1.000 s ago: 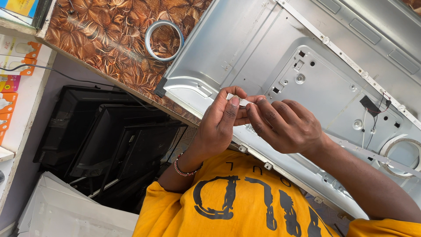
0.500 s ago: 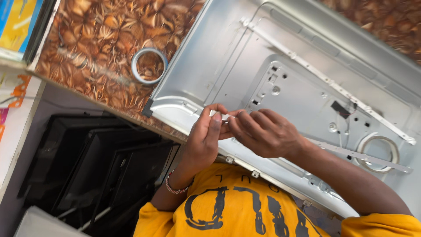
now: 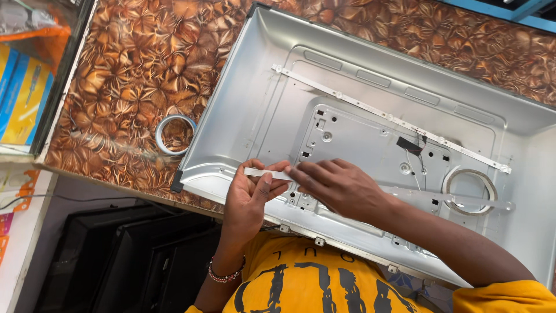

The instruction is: The person applies adhesive tape to LED backlight strips and installs them inside the chassis of a television.

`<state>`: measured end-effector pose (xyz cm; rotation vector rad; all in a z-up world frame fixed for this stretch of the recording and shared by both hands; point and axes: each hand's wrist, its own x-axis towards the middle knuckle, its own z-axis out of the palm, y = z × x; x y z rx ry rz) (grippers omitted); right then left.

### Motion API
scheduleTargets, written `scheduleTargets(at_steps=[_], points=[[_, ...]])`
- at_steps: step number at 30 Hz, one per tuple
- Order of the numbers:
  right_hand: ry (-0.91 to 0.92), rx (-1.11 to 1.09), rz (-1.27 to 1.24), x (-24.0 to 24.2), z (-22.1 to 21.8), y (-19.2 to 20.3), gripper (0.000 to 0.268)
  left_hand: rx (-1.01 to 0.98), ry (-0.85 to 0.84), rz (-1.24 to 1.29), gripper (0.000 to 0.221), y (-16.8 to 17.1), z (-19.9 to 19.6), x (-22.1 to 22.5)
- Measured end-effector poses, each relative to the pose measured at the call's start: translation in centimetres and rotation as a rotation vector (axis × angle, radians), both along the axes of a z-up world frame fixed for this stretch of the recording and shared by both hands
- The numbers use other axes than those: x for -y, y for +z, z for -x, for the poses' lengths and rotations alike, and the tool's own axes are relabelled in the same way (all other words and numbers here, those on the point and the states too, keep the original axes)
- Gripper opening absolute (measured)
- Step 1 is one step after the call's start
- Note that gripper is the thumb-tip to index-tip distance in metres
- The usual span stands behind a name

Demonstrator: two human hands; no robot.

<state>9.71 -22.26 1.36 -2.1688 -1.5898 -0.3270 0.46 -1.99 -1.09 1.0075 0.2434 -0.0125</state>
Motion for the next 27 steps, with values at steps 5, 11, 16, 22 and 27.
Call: scheduleTargets(at_steps=[5, 11, 16, 22, 27], points=[[-0.182, -0.209, 0.125, 5.6, 1.0, -0.1, 0.038, -0.028, 0.045, -0.018, 0.023, 0.1, -0.4, -0.5], [-0.33, -0.391, 0.169, 10.5, 1.6, -0.5, 0.034, -0.043, 0.065, -0.097, 0.027, 1.5, -1.4, 0.2], [-0.304, -0.406, 0.262, 12.2, 1.6, -0.5, 0.051, -0.034, 0.021, -0.062, 0.022, 3.4, -1.8, 0.7], [-0.338, -0.469, 0.266, 12.4, 1.4, 0.1, 0.052, 0.022, -0.048, -0.094, 0.031, 3.9, -2.1, 1.3], [-0.296, -0.432, 0.314, 12.5, 0.9, 0.1, 0.05, -0.092, 0.017, -0.138, 0.032, 3.9, -2.6, 1.7]])
